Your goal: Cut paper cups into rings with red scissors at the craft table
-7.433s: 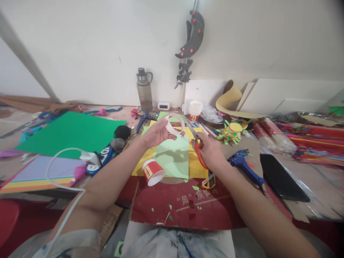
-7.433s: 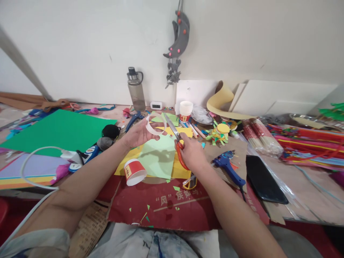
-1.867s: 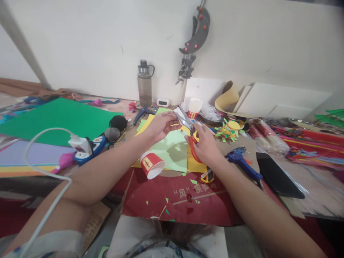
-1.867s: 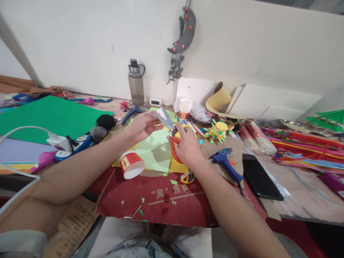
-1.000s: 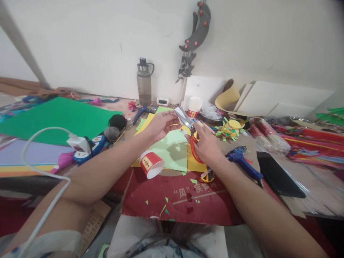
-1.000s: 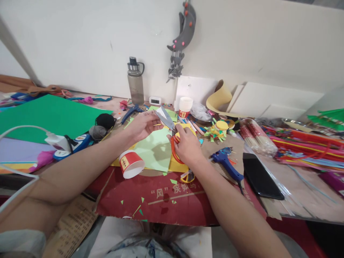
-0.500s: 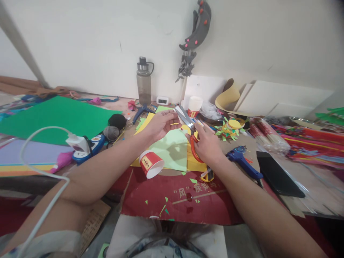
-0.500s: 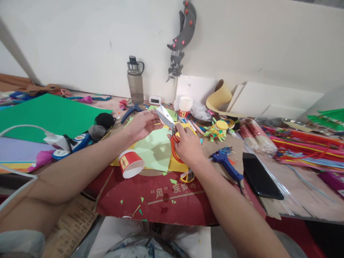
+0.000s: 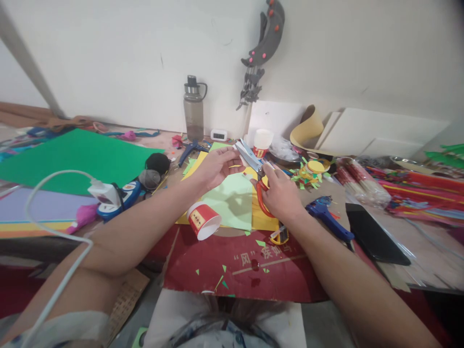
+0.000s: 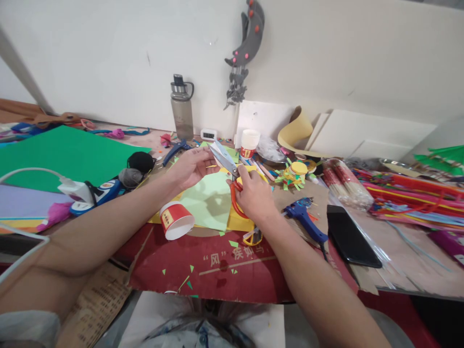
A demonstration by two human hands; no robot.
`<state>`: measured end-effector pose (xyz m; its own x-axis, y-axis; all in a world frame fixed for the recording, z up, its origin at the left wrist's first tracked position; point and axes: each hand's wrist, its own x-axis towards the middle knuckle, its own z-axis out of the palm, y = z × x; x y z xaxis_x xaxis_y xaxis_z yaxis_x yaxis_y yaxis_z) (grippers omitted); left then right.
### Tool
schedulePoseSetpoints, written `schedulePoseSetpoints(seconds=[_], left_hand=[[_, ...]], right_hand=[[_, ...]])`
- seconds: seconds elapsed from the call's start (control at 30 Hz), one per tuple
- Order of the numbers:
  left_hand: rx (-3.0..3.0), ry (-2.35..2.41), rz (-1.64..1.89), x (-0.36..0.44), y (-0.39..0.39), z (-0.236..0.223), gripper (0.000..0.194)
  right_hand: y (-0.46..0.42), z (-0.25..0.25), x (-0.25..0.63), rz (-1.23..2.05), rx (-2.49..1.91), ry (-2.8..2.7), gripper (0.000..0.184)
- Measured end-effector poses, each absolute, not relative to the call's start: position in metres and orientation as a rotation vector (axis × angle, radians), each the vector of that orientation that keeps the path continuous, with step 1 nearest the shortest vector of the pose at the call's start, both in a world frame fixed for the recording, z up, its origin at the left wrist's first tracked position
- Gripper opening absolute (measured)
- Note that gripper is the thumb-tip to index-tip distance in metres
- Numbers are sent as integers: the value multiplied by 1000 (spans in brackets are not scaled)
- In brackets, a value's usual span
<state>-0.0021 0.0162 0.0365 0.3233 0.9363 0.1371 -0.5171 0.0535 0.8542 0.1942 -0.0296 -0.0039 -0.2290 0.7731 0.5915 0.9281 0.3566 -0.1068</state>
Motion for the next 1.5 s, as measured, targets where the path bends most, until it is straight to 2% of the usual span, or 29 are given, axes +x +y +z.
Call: schedulePoseSetpoints(seconds=[0.6, 0.93, 1.5], left_hand=[[1047, 557, 1238, -3, 17, 35, 11], [1154, 676, 1208, 2, 9, 36, 7], [1136, 688, 1223, 1, 10, 35, 11]], right_hand=[[-34, 3, 191, -286, -1582, -2114, 52], [-40, 10, 186, -351, -1715, -2111, 51], [-46, 18, 181, -340, -1870, -2153, 52]])
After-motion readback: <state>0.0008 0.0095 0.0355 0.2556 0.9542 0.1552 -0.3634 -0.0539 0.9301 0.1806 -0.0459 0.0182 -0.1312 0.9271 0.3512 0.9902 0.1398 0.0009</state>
